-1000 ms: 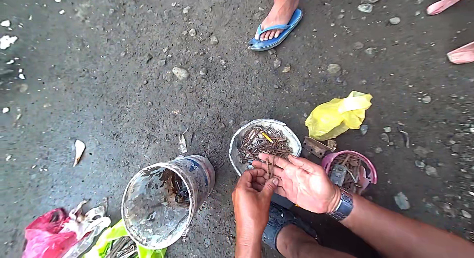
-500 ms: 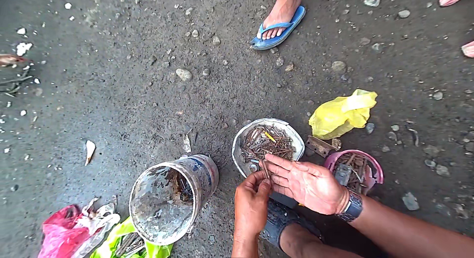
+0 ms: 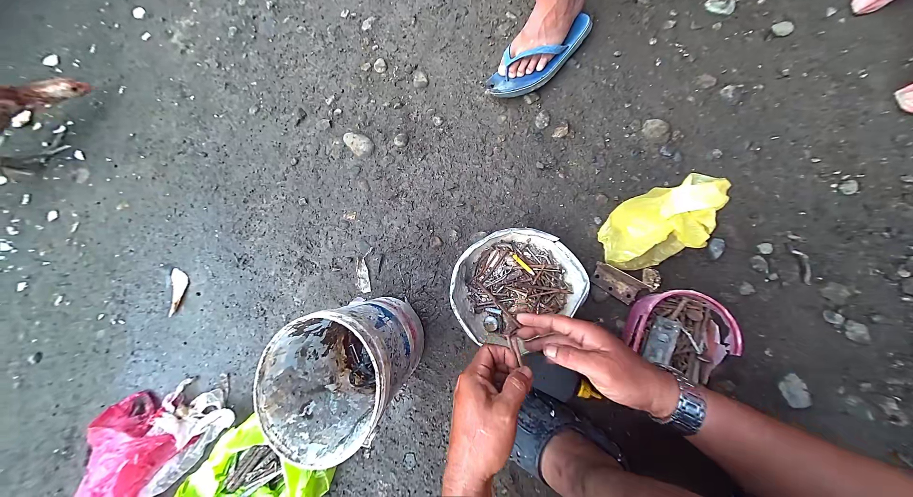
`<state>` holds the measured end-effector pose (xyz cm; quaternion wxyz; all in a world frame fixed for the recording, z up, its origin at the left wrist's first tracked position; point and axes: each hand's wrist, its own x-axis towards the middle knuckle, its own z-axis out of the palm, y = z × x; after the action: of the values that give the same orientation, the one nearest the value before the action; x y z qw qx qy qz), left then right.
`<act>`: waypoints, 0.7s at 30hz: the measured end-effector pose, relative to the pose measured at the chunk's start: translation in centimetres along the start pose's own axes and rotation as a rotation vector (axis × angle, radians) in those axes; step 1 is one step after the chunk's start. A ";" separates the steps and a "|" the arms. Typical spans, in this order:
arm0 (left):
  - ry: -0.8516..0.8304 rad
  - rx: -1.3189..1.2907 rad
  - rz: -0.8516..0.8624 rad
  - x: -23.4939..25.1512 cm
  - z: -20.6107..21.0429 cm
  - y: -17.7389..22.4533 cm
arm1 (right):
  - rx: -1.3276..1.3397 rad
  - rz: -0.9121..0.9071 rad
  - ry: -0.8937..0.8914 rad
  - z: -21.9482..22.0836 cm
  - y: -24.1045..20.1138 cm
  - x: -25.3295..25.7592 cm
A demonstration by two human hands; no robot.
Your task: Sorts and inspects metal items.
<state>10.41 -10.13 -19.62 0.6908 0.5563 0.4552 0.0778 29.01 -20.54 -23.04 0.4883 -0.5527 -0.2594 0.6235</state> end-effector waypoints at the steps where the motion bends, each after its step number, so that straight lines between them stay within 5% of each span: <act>1: 0.013 -0.020 0.015 -0.3 -0.3 0.3 | -0.195 -0.035 0.081 -0.4 0.1 0.2; 5: 0.095 -0.130 0.101 -1.8 -1.8 2.5 | -0.835 -0.285 0.329 -2.3 0.6 2.6; 10: 0.134 -0.137 0.244 -3.4 -4.5 5.5 | -1.224 -0.356 0.243 -1.1 0.3 7.7; 15: 0.177 -0.206 0.306 -4.8 -7.9 6.3 | -1.352 0.042 0.128 1.9 0.4 11.3; 21: 0.248 -0.285 0.280 -5.1 -8.8 6.2 | -1.267 -0.048 0.280 0.8 0.9 11.2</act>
<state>3.65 -4.87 -11.39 0.6837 0.4971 0.4395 0.3039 28.96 -10.73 -28.50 0.1106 -0.8037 -0.5235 0.2606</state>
